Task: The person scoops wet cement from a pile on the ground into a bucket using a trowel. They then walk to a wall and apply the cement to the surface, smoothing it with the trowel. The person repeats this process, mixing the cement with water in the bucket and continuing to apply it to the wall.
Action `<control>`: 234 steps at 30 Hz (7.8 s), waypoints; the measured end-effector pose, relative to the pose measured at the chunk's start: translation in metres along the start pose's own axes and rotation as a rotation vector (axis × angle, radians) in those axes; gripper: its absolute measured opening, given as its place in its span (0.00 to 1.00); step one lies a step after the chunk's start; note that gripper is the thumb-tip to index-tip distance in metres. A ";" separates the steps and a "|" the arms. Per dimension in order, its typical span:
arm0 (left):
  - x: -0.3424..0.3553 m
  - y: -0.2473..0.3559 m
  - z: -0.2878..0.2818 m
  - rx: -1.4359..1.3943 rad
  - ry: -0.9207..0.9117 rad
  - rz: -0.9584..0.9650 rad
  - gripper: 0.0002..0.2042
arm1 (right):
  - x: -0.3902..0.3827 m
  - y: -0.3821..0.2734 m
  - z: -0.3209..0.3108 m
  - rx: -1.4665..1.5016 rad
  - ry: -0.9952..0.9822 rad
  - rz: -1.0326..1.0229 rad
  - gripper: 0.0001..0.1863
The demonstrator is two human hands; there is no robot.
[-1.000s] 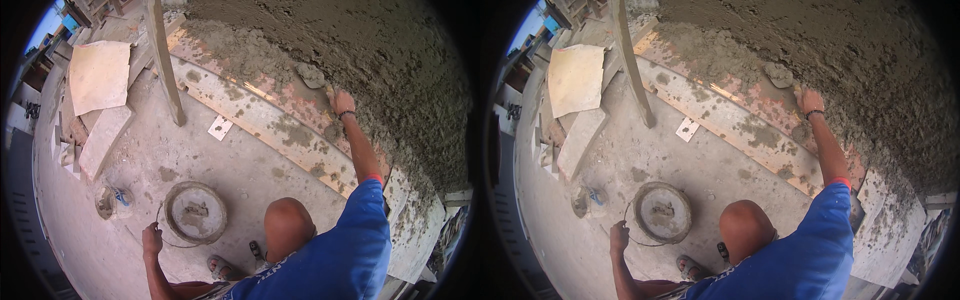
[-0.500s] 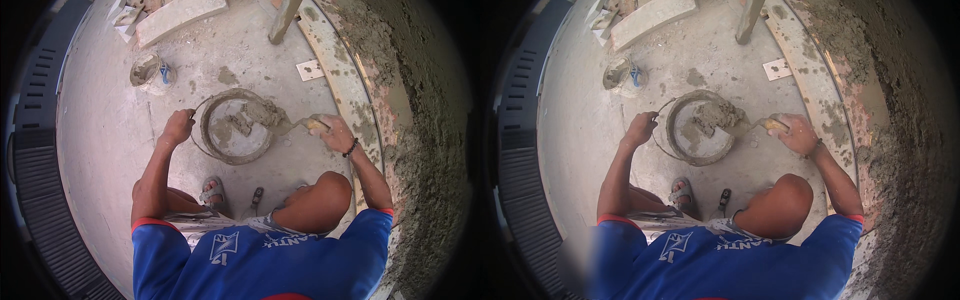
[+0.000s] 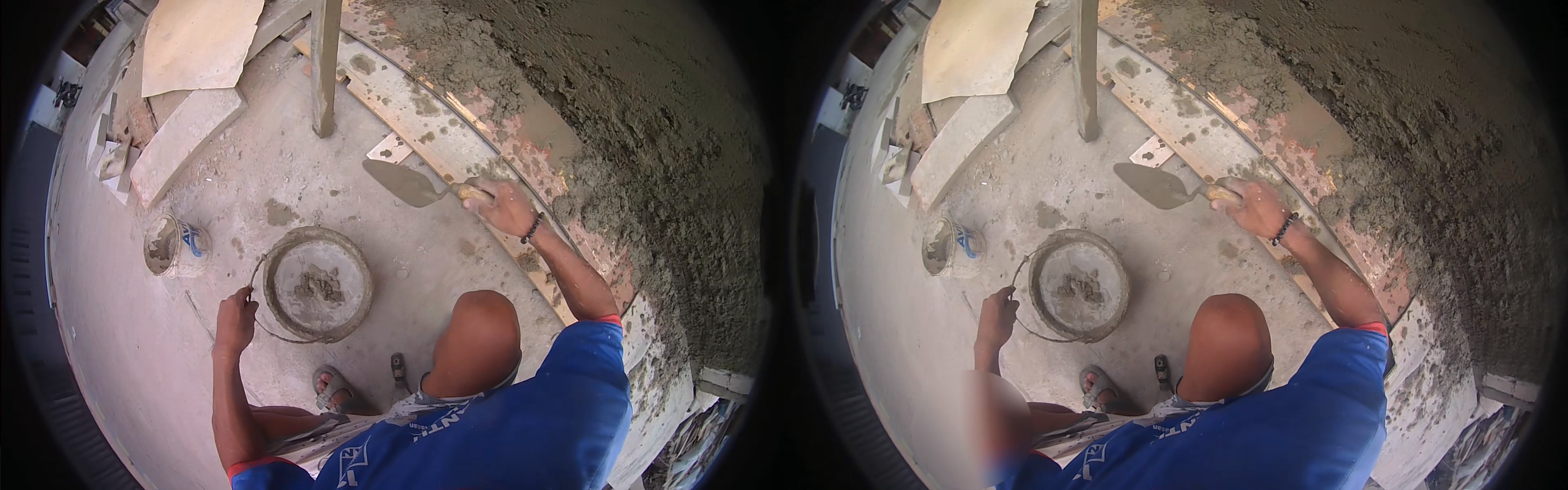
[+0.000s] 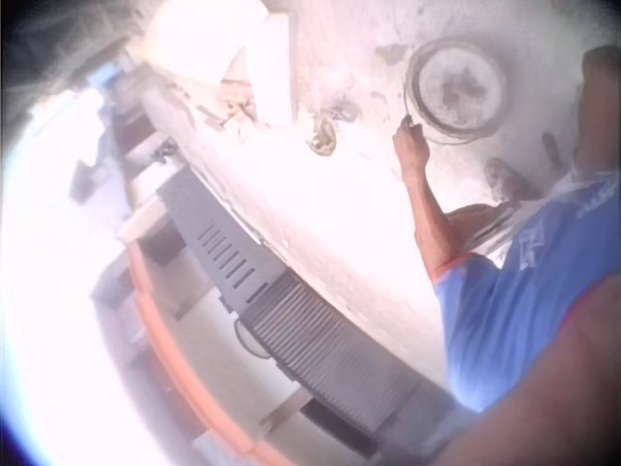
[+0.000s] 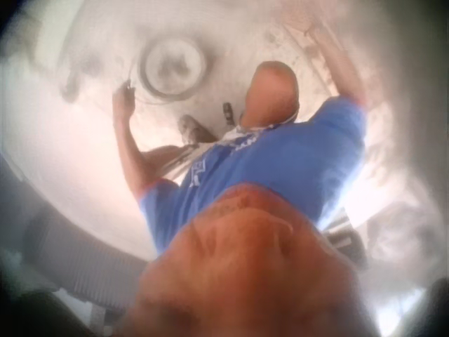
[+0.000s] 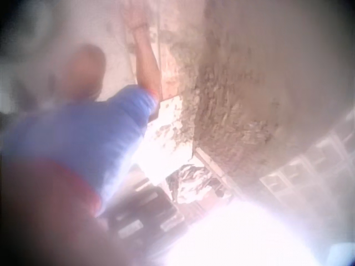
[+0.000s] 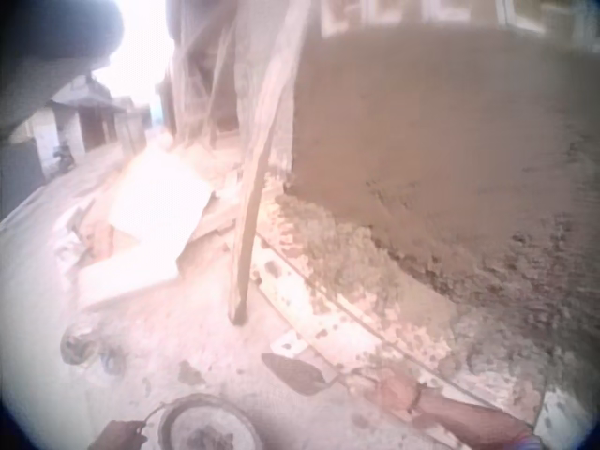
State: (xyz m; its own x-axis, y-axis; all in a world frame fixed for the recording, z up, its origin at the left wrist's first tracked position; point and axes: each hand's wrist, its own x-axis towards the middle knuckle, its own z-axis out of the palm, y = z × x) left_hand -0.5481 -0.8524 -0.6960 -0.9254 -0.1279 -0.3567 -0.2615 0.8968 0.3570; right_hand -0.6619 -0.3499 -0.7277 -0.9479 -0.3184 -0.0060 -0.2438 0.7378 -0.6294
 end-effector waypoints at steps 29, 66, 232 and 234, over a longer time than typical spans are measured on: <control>0.003 0.006 0.006 0.053 0.038 -0.051 0.16 | 0.152 0.162 -0.097 -0.513 0.444 0.615 0.16; -0.008 -0.004 0.008 0.030 0.037 0.008 0.14 | 0.041 -0.101 0.150 0.299 -0.800 0.058 0.20; -0.002 -0.091 0.170 -1.635 0.004 -0.180 0.17 | 0.015 -0.257 0.166 -0.793 -0.686 -0.433 0.12; -0.002 -0.088 0.169 -1.662 -0.008 -0.141 0.17 | 0.005 -0.258 0.174 -0.834 -0.713 -0.471 0.13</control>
State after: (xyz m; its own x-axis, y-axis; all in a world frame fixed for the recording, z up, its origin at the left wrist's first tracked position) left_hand -0.4768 -0.8596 -0.8727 -0.8710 -0.1560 -0.4658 -0.3292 -0.5184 0.7892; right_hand -0.5682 -0.6457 -0.7004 -0.4668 -0.7254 -0.5059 -0.8446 0.5352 0.0120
